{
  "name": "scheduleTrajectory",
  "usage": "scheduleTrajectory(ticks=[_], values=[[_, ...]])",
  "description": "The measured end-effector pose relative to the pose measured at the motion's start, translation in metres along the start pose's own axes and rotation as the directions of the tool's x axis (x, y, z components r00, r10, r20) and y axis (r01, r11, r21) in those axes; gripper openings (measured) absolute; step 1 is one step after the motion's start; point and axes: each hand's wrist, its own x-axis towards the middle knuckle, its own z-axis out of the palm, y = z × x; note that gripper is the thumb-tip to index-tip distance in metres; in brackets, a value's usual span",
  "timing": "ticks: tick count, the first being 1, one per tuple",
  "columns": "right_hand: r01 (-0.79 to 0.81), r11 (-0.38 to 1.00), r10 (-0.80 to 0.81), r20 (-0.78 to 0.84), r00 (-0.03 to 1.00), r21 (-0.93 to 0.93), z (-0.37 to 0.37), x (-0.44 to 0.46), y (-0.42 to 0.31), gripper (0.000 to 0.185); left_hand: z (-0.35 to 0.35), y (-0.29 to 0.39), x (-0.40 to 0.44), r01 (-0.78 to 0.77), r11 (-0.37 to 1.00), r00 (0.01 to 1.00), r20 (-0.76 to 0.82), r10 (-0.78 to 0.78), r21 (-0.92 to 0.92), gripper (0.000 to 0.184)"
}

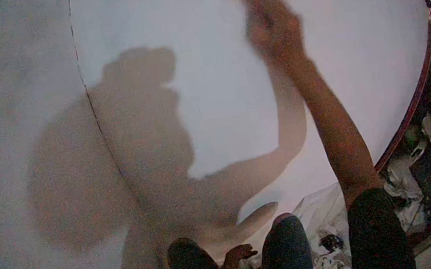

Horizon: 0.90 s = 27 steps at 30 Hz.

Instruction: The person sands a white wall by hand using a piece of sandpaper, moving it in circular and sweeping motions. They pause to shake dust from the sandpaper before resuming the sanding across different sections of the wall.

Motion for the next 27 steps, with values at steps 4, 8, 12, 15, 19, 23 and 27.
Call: scheduleTrajectory(ticks=[4,8,12,15,19,23,27], values=[[-0.245,0.964,0.261,-0.201,0.944,0.098,-0.038,0.044,0.006,0.038,-0.004,0.002,-0.002,0.006,1.0,0.999,0.033,-0.006,0.007,0.062],[0.104,0.995,-0.103,0.092,0.99,-0.003,0.02,-0.022,-0.022,0.041,-0.006,0.002,-0.001,0.003,1.0,0.998,0.068,-0.004,0.02,0.062],[0.228,0.938,-0.038,0.575,0.817,-0.262,-0.016,-0.061,-0.004,0.051,-0.003,0.003,-0.01,0.011,1.0,0.993,0.115,-0.014,0.027,0.063],[-0.566,0.812,0.562,-0.069,0.824,-0.144,-0.067,-0.035,0.005,0.04,0.007,-0.002,-0.019,-0.089,0.996,0.966,-0.244,0.087,0.004,0.065],[-0.387,0.913,0.38,-0.076,0.922,-0.127,-0.059,-0.093,0.015,0.042,-0.05,0.043,-0.019,0.299,0.953,0.891,0.373,-0.258,-0.057,0.072],[0.191,0.982,-0.142,0.598,0.789,-0.018,-0.068,-0.16,-0.034,0.058,-0.018,0.021,-0.019,0.08,0.996,0.99,0.119,-0.076,-0.03,0.062],[-0.212,0.886,0.3,0.159,0.941,-0.413,-0.084,-0.171,0.04,0.049,-0.018,0.016,-0.029,0.021,0.999,1.0,0.002,-0.021,-0.048,0.053]])
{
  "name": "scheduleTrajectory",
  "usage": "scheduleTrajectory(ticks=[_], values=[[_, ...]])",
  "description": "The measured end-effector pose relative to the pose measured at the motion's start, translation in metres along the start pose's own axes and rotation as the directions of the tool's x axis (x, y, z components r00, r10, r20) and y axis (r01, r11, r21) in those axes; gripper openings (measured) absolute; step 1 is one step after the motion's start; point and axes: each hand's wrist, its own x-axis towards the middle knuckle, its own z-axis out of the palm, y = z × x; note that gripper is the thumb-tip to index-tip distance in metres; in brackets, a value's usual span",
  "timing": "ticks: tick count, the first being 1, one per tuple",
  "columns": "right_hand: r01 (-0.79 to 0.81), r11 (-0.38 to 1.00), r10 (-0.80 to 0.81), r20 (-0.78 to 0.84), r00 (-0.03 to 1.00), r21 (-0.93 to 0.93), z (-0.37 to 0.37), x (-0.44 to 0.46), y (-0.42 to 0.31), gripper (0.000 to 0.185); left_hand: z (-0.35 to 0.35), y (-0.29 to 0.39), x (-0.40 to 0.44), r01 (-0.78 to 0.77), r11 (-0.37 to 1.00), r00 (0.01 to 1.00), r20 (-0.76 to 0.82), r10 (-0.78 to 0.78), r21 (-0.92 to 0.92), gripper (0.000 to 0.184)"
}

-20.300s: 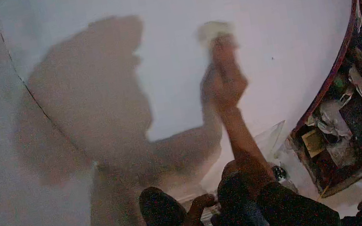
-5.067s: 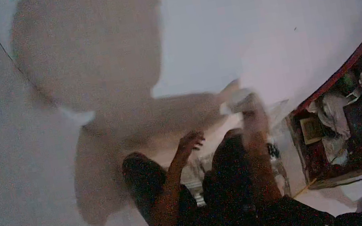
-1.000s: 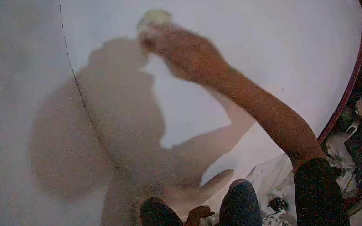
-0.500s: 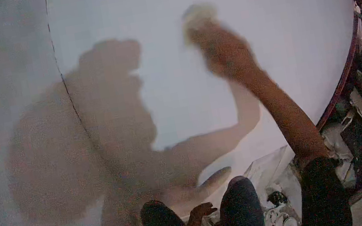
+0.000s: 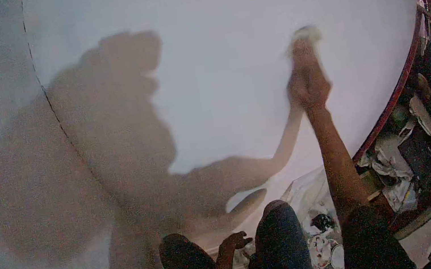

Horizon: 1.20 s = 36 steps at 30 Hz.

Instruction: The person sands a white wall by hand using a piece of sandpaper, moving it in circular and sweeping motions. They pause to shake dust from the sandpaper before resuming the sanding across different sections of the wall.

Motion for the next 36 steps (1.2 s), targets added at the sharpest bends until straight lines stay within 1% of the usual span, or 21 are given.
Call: scheduleTrajectory(ticks=[2,4,6,9,11,12,13,14,15,18,19,21,24,26,27,28,31,32,34,35,36], values=[[-0.41,0.872,0.458,-0.15,0.876,0.268,-0.013,0.026,0.009,0.042,-0.001,0.001,-0.009,-0.029,1.0,0.997,-0.068,0.028,-0.007,0.05],[-0.356,0.904,0.412,-0.258,0.874,0.238,-0.011,0.025,-0.004,0.04,-0.001,0.001,-0.02,-0.033,0.999,0.994,-0.104,0.032,-0.011,0.048],[-0.236,0.944,0.276,-0.161,0.948,0.229,-0.004,0.002,-0.037,0.041,-0.014,0.006,-0.031,-0.475,0.873,0.848,-0.324,0.42,-0.112,0.036],[-0.032,0.946,0.015,0.054,0.998,0.323,-0.004,-0.042,-0.076,0.055,-0.04,0.035,-0.055,-0.309,0.849,0.935,-0.303,0.187,-0.43,0.031],[0.311,0.947,-0.215,0.572,0.792,-0.076,-0.023,-0.03,-0.064,0.057,-0.048,0.056,-0.07,-0.249,0.932,0.896,-0.427,0.12,-0.263,0.03],[0.182,0.97,-0.102,0.406,0.908,-0.163,-0.014,-0.031,-0.043,0.053,-0.048,0.063,-0.076,-0.168,0.981,0.832,-0.548,0.087,-0.1,0.031],[0.127,0.992,-0.127,0.03,0.991,0.007,-0.019,-0.017,-0.028,0.052,-0.054,0.068,-0.085,-0.165,0.981,0.835,-0.544,0.081,-0.107,0.031],[-0.342,0.936,0.336,0.081,0.938,0.087,-0.026,-0.002,-0.024,0.048,-0.066,0.077,-0.095,-0.14,0.984,0.868,-0.492,0.069,-0.109,0.033],[-0.296,0.947,0.316,-0.204,0.927,0.125,-0.028,0.019,-0.018,0.041,-0.073,0.083,-0.103,-0.119,0.987,0.896,-0.441,0.06,-0.106,0.035],[-0.396,0.897,0.433,-0.218,0.875,0.196,-0.018,0.025,-0.036,0.04,-0.086,0.092,-0.116,-0.204,0.935,0.889,-0.454,0.053,-0.29,0.038],[-0.374,0.883,0.42,-0.123,0.899,0.282,-0.014,0.014,-0.064,0.04,-0.087,0.089,-0.116,-0.204,0.937,0.888,-0.456,0.055,-0.285,0.038],[-0.043,0.991,0.045,-0.012,0.999,0.129,0.002,-0.023,-0.102,0.054,-0.08,0.083,-0.12,-0.252,0.898,0.875,-0.482,0.052,-0.361,0.038],[0.224,0.973,-0.216,0.534,0.818,0.05,-0.018,-0.018,-0.114,0.059,-0.095,0.099,-0.131,-0.169,0.954,0.87,-0.492,0.027,-0.246,0.04],[0.232,0.953,-0.221,0.077,0.972,-0.193,0.001,0.0,-0.043,0.049,-0.081,0.08,-0.102,-0.213,0.937,0.861,-0.507,0.046,-0.278,0.041],[-0.164,0.982,0.174,-0.11,0.979,0.089,-0.008,0.024,-0.042,0.044,-0.074,0.07,-0.095,-0.263,0.912,0.852,-0.52,0.066,-0.316,0.042],[-0.472,0.782,0.57,-0.162,0.805,0.407,-0.019,0.048,-0.042,0.038,-0.079,0.074,-0.099,-0.266,0.909,0.851,-0.52,0.065,-0.321,0.042],[-0.251,0.943,0.324,-0.428,0.844,0.22,-0.008,0.06,-0.016,0.034,-0.09,0.084,-0.108,-0.094,0.939,0.889,-0.453,-0.069,-0.329,0.042],[-0.354,0.895,0.426,-0.289,0.857,0.271,-0.014,0.054,-0.049,0.036,-0.082,0.074,-0.101,-0.139,0.971,0.859,-0.511,0.021,-0.194,0.041],[-0.068,0.991,0.083,-0.123,0.989,0.119,-0.011,0.022,-0.088,0.038,-0.084,0.073,-0.1,-0.179,0.983,0.821,-0.558,0.121,-0.051,0.041],[0.136,0.981,-0.145,0.062,0.987,0.137,-0.001,-0.003,-0.088,0.042,-0.1,0.096,-0.118,-0.129,0.98,0.867,-0.497,0.038,-0.15,0.039],[0.229,0.969,-0.246,0.445,0.861,0.092,-0.016,-0.011,-0.099,0.046,-0.109,0.108,-0.127,-0.069,0.967,0.903,-0.428,-0.043,-0.244,0.037]])
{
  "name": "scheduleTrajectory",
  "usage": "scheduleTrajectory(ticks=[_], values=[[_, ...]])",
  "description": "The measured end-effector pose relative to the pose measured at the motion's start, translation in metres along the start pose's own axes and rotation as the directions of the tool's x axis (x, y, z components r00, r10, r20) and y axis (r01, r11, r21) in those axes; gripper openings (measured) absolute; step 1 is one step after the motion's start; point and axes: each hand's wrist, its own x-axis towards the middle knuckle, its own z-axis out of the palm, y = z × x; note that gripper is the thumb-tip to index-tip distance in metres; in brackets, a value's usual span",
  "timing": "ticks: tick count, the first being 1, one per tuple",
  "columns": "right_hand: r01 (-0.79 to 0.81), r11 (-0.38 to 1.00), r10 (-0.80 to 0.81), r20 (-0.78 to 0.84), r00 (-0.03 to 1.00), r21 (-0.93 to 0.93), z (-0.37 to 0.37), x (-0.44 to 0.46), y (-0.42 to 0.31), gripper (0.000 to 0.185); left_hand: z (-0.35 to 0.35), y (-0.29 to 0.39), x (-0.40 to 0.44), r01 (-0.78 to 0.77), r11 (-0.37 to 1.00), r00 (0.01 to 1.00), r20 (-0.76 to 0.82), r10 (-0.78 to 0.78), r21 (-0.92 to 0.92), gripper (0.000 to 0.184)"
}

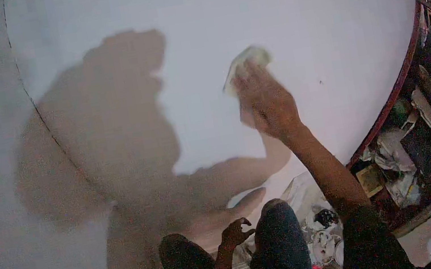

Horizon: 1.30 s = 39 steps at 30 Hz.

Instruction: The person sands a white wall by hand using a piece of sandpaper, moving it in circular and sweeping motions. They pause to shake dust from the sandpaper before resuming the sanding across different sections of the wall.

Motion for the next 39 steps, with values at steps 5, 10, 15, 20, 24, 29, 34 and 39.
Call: scheduleTrajectory(ticks=[5,10,15,20,24,29,34,39], values=[[-0.285,0.956,0.282,-0.524,0.804,0.077,-0.012,0.003,0.081,0.048,0.041,-0.051,0.022,-0.079,0.997,0.992,-0.1,0.08,0.019,0.027],[-0.363,0.81,0.57,-0.471,0.674,0.46,-0.019,0.018,0.043,0.045,0.045,-0.055,0.024,-0.132,0.984,0.991,0.015,0.131,0.12,0.023],[0.178,0.981,-0.187,0.121,0.975,0.079,0.01,-0.023,0.0,0.059,0.05,-0.055,0.018,-0.1,0.986,0.993,-0.052,0.107,0.132,0.027],[-0.47,0.85,0.526,-0.346,0.777,0.236,-0.032,0.009,0.078,0.046,0.054,-0.058,0.016,-0.179,0.982,0.972,-0.146,0.186,0.065,0.035],[-0.316,0.925,0.377,-0.626,0.683,0.212,-0.027,0.019,0.085,0.043,0.048,-0.04,0.011,0.021,1.0,1.0,0.018,-0.021,0.012,0.036],[-0.124,0.987,0.142,0.201,0.969,-0.102,-0.021,-0.007,0.023,0.045,0.074,-0.057,0.022,0.054,0.999,0.999,-0.007,-0.054,0.007,0.038],[-0.329,0.909,0.415,-0.612,0.674,0.254,-0.028,0.014,0.098,0.035,0.07,-0.066,0.016,0.087,0.991,0.996,-0.006,-0.087,0.097,0.045],[-0.294,0.955,0.285,-0.191,0.94,-0.024,-0.037,0.001,0.054,0.048,0.088,-0.059,0.025,-0.01,0.996,1.0,0.023,0.008,0.094,0.046]])
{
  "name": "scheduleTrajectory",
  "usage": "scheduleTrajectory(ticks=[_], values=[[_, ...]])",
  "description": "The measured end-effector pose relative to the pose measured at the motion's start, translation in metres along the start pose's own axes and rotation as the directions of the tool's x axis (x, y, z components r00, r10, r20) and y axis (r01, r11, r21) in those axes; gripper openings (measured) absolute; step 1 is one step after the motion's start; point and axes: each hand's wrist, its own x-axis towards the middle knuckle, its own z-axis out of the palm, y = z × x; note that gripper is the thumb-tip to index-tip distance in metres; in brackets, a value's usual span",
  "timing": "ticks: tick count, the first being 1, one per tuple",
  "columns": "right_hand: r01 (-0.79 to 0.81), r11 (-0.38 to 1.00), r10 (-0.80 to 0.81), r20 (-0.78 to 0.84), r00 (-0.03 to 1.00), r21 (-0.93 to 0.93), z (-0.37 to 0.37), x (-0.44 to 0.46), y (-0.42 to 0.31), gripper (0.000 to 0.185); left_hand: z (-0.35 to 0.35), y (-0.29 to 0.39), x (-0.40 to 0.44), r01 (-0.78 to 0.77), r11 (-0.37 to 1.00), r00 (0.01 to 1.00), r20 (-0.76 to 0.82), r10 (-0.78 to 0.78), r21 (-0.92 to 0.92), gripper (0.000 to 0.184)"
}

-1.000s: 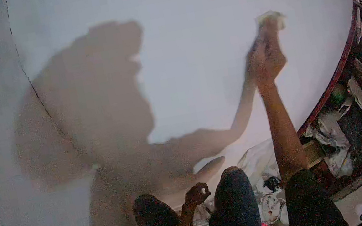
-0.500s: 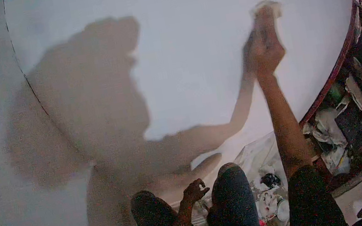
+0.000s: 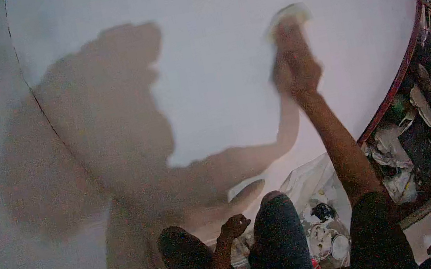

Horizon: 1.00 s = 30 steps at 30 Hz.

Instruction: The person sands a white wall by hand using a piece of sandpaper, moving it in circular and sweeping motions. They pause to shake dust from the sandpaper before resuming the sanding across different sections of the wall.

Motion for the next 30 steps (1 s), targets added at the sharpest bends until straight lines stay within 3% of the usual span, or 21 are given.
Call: scheduleTrajectory(ticks=[1,2,3,4,6,7,8,9,11,13,14,15,17,19,21,22,23,25,26,29,30], values=[[0.321,0.888,-0.22,0.31,0.925,-0.328,0.002,-0.011,-0.006,0.053,0.005,0.004,-0.001,-0.035,0.999,0.999,-0.002,0.035,0.004,0.046],[0.492,0.87,-0.471,0.234,0.85,-0.035,0.013,-0.028,-0.003,0.055,0.005,0.004,-0.001,-0.035,0.999,0.999,0.0,0.035,0.002,0.046],[0.637,0.733,-0.669,0.082,0.739,0.239,0.018,-0.036,-0.005,0.059,0.002,0.005,0.0,-0.081,0.997,0.997,0.02,0.081,-0.002,0.045],[0.638,0.733,-0.669,0.082,0.739,0.238,0.016,-0.033,0.001,0.059,-0.002,0.006,0.001,-0.126,0.992,0.991,0.039,0.126,-0.006,0.045],[0.433,0.897,-0.383,0.332,0.862,-0.087,0.0,-0.008,0.005,0.06,0.005,-0.004,0.01,-0.122,0.992,0.991,0.051,0.12,0.035,0.045],[0.316,0.944,-0.314,0.04,0.949,-0.094,0.009,-0.003,0.034,0.06,0.009,-0.006,0.011,-0.119,0.99,0.991,0.064,0.114,0.072,0.046],[0.297,0.952,-0.306,-0.255,0.917,-0.076,-0.001,0.016,0.044,0.054,0.004,-0.002,0.007,-0.118,0.991,0.991,0.067,0.114,0.069,0.046],[0.019,0.981,0.048,-0.333,0.942,0.194,-0.008,0.023,0.047,0.047,-0.002,0.002,0.005,-0.078,0.996,0.996,0.044,0.076,0.048,0.046],[0.051,0.984,0.062,-0.586,0.808,0.174,-0.004,0.044,0.051,0.043,-0.004,0.006,0.004,-0.045,0.999,0.999,0.025,0.045,0.028,0.047],[-0.165,0.872,0.312,-0.263,0.913,0.46,-0.007,0.023,0.004,0.046,0.003,-0.007,0.011,-0.035,0.994,0.998,-0.051,0.041,0.108,0.047],[0.182,0.979,-0.123,-0.45,0.884,0.091,0.027,0.012,0.008,0.05,0.001,-0.012,0.017,-0.038,0.993,0.998,-0.05,0.044,0.113,0.047],[0.172,0.984,-0.158,-0.207,0.965,0.048,0.033,-0.001,-0.015,0.045,0.001,-0.013,0.02,-0.071,0.996,0.997,-0.001,0.071,0.059,0.047],[0.429,0.871,-0.47,0.152,0.87,0.238,0.018,-0.027,-0.049,0.052,-0.004,-0.012,0.014,-0.1,0.995,0.994,0.049,0.1,0.003,0.046],[0.586,0.793,-0.595,0.008,0.804,0.167,0.023,-0.026,-0.044,0.059,-0.018,-0.005,0.0,-0.064,0.995,0.997,-0.056,0.059,-0.075,0.045],[0.155,0.979,-0.115,0.265,0.957,-0.134,0.008,-0.005,-0.042,0.059,-0.024,-0.001,-0.003,-0.134,0.991,0.983,-0.132,0.131,-0.017,0.044],[0.137,0.98,-0.139,-0.006,0.99,-0.147,0.012,0.004,-0.018,0.056,-0.025,0.0,-0.005,-0.209,0.977,0.956,-0.2,0.214,0.045,0.043],[0.116,0.981,-0.156,-0.28,0.947,-0.155,0.016,0.017,0.007,0.053,-0.026,-0.004,-0.004,-0.205,0.978,0.955,-0.209,0.21,0.044,0.043],[-0.007,0.997,-0.035,-0.567,0.823,-0.072,-0.004,0.044,0.017,0.047,-0.024,-0.008,-0.002,-0.209,0.978,0.955,-0.211,0.208,0.015,0.041],[-0.009,0.997,-0.035,-0.567,0.823,-0.075,-0.002,0.043,0.017,0.047,-0.024,-0.007,-0.003,-0.211,0.977,0.956,-0.207,0.209,0.015,0.041],[-0.006,0.942,0.185,-0.503,0.844,0.337,0.01,0.033,-0.012,0.042,-0.032,0.005,-0.006,-0.233,0.969,0.95,-0.191,0.245,0.084,0.039],[0.11,0.95,0.042,-0.471,0.881,0.291,0.019,0.018,-0.03,0.042,-0.026,0.001,-0.004,-0.267,0.959,0.939,-0.199,0.28,0.09,0.039]])
